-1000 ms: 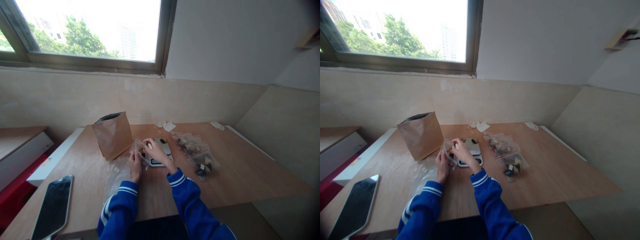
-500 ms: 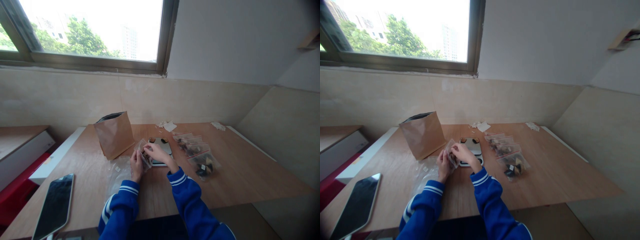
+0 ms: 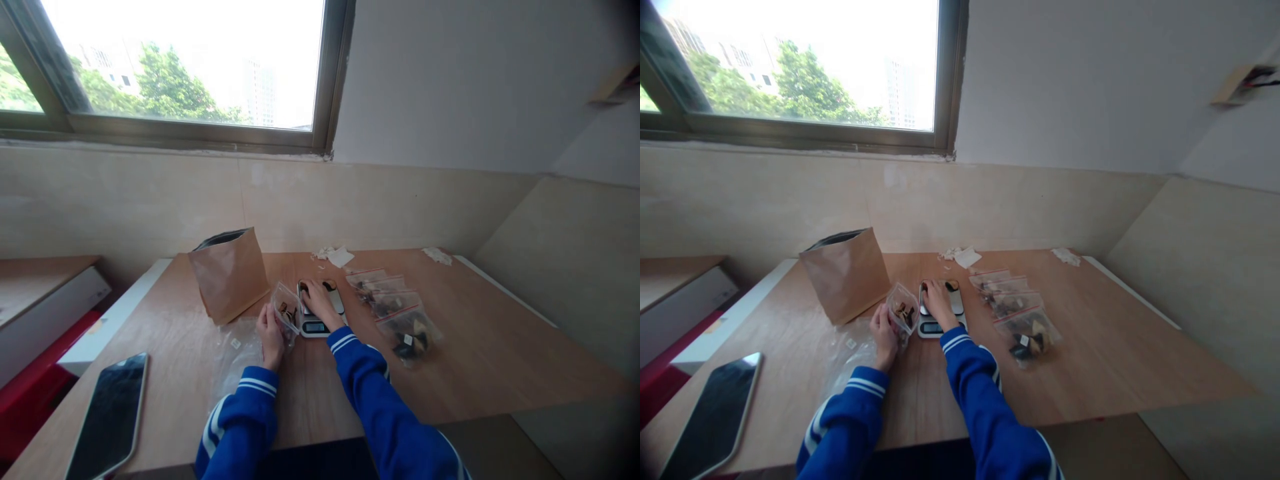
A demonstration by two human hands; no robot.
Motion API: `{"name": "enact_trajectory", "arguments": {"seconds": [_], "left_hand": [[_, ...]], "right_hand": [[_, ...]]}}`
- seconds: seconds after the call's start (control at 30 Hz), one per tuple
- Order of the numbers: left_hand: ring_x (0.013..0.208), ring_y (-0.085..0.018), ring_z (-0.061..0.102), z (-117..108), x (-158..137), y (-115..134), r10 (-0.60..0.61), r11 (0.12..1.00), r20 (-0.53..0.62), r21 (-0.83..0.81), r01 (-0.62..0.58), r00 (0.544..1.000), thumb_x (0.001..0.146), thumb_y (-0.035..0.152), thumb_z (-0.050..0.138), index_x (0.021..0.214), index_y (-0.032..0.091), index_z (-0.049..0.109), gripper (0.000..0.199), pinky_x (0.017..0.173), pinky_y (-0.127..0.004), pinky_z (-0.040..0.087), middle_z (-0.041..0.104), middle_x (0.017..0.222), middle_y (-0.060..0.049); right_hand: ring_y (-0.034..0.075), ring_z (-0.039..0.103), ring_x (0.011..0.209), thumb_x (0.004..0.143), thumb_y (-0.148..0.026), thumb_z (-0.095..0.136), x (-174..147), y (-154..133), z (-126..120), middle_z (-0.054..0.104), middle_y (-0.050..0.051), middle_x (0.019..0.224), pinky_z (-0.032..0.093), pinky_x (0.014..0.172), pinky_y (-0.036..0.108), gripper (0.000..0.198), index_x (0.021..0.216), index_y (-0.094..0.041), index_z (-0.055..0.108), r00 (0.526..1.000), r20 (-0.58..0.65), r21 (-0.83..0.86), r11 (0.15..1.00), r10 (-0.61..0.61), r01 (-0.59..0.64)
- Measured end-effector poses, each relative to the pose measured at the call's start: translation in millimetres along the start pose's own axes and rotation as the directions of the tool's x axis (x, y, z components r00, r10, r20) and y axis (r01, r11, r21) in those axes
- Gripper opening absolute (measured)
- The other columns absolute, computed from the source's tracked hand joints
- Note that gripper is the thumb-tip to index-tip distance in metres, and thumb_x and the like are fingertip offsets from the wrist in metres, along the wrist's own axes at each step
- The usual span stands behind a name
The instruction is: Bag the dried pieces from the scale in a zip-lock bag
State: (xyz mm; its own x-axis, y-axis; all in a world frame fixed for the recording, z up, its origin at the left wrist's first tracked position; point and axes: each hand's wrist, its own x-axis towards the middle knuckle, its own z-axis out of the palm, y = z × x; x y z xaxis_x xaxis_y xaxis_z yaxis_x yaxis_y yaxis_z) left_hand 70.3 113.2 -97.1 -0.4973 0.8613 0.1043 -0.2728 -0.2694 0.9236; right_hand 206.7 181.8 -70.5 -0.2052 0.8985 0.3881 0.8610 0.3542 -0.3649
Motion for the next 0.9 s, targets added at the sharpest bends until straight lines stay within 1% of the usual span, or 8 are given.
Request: {"name": "enact_trajectory", "arguments": {"seconds": [0.13, 0.23, 0.33, 0.43, 0.57, 0.67, 0.77, 0.9], "left_hand": [[0.036, -0.006, 0.029, 2, -1, 3, 0.014, 0.999, 0.015, -0.040, -0.014, 1.000, 0.084, 0.051, 0.055, 0.059, 0.020, 0.037, 0.044, 0.038, -0.018, 0.024, 0.032, 0.044, 0.010], [0.036, -0.005, 0.029, 3, -1, 5, 0.009, 0.999, 0.020, -0.042, -0.008, 1.000, 0.084, 0.050, 0.055, 0.059, 0.020, 0.038, 0.043, 0.037, -0.018, 0.024, 0.033, 0.043, 0.010], [0.035, -0.005, 0.029, 4, -2, 8, -0.014, 0.998, 0.026, -0.065, 0.015, 1.000, 0.083, 0.051, 0.056, 0.058, 0.019, 0.038, 0.044, 0.036, -0.018, 0.024, 0.034, 0.042, 0.010], [0.033, -0.005, 0.029, 7, -3, 11, -0.050, 0.994, 0.019, -0.100, 0.051, 0.999, 0.081, 0.052, 0.058, 0.059, 0.019, 0.038, 0.044, 0.035, -0.017, 0.023, 0.034, 0.041, 0.010], [0.032, -0.005, 0.029, 8, -4, 15, -0.075, 0.988, 0.031, -0.131, 0.078, 0.997, 0.080, 0.052, 0.059, 0.060, 0.020, 0.038, 0.044, 0.033, -0.017, 0.022, 0.033, 0.040, 0.010], [0.032, -0.004, 0.028, 7, -4, 13, -0.077, 0.986, 0.024, -0.145, 0.079, 0.997, 0.080, 0.052, 0.059, 0.060, 0.019, 0.039, 0.044, 0.033, -0.016, 0.021, 0.033, 0.040, 0.010], [0.031, -0.004, 0.028, 7, -3, 9, -0.087, 0.980, 0.035, -0.174, 0.092, 0.996, 0.080, 0.053, 0.058, 0.061, 0.020, 0.039, 0.043, 0.032, -0.017, 0.022, 0.033, 0.040, 0.011], [0.030, -0.004, 0.026, 6, -1, 6, -0.125, 0.964, 0.030, -0.232, 0.129, 0.992, 0.079, 0.054, 0.059, 0.062, 0.020, 0.037, 0.044, 0.030, -0.017, 0.020, 0.031, 0.040, 0.011]], "right_hand": [[0.027, 0.057, 0.106, 0.088, -0.009, 0.045, 4, -1, 1, 0.066, 0.015, 0.107, 0.042, 0.097, 0.039, 0.027, 0.104, -0.014, 0.066, 1.000, -0.004, -0.027, 1.000, 0.012, -0.012], [0.025, 0.061, 0.100, 0.089, -0.013, 0.044, 5, -5, -4, 0.067, 0.015, 0.105, 0.046, 0.091, 0.037, 0.027, 0.107, -0.013, 0.065, 0.992, -0.097, 0.165, 0.984, 0.085, -0.068], [0.021, 0.064, 0.084, 0.091, -0.023, 0.047, 5, -17, -14, 0.070, 0.012, 0.097, 0.051, 0.079, 0.034, 0.025, 0.108, -0.013, 0.064, 0.963, -0.180, 0.417, 0.902, 0.200, -0.109], [0.018, 0.064, 0.082, 0.090, -0.031, 0.051, 6, -31, -25, 0.070, 0.009, 0.098, 0.051, 0.077, 0.031, 0.028, 0.111, -0.016, 0.063, 0.978, -0.163, 0.549, 0.836, 0.130, -0.019], [0.017, 0.063, 0.084, 0.089, -0.037, 0.053, 7, -35, -32, 0.068, 0.007, 0.104, 0.051, 0.077, 0.030, 0.033, 0.116, -0.019, 0.060, 0.990, -0.128, 0.565, 0.825, 0.062, 0.022], [0.020, 0.061, 0.094, 0.092, -0.032, 0.045, 5, -15, -28, 0.065, 0.010, 0.106, 0.049, 0.085, 0.035, 0.028, 0.110, -0.018, 0.061, 0.971, -0.218, 0.469, 0.883, 0.096, 0.018], [0.025, 0.055, 0.108, 0.089, -0.021, 0.043, -4, 19, -19, 0.062, 0.014, 0.109, 0.043, 0.095, 0.041, 0.026, 0.106, -0.016, 0.062, 0.939, -0.316, 0.191, 0.979, 0.135, -0.077], [0.027, 0.052, 0.113, 0.085, -0.014, 0.047, -20, 57, -8, 0.061, 0.015, 0.115, 0.039, 0.098, 0.040, 0.033, 0.115, -0.014, 0.061, 0.960, -0.227, -0.074, 0.980, 0.162, -0.183]]}}
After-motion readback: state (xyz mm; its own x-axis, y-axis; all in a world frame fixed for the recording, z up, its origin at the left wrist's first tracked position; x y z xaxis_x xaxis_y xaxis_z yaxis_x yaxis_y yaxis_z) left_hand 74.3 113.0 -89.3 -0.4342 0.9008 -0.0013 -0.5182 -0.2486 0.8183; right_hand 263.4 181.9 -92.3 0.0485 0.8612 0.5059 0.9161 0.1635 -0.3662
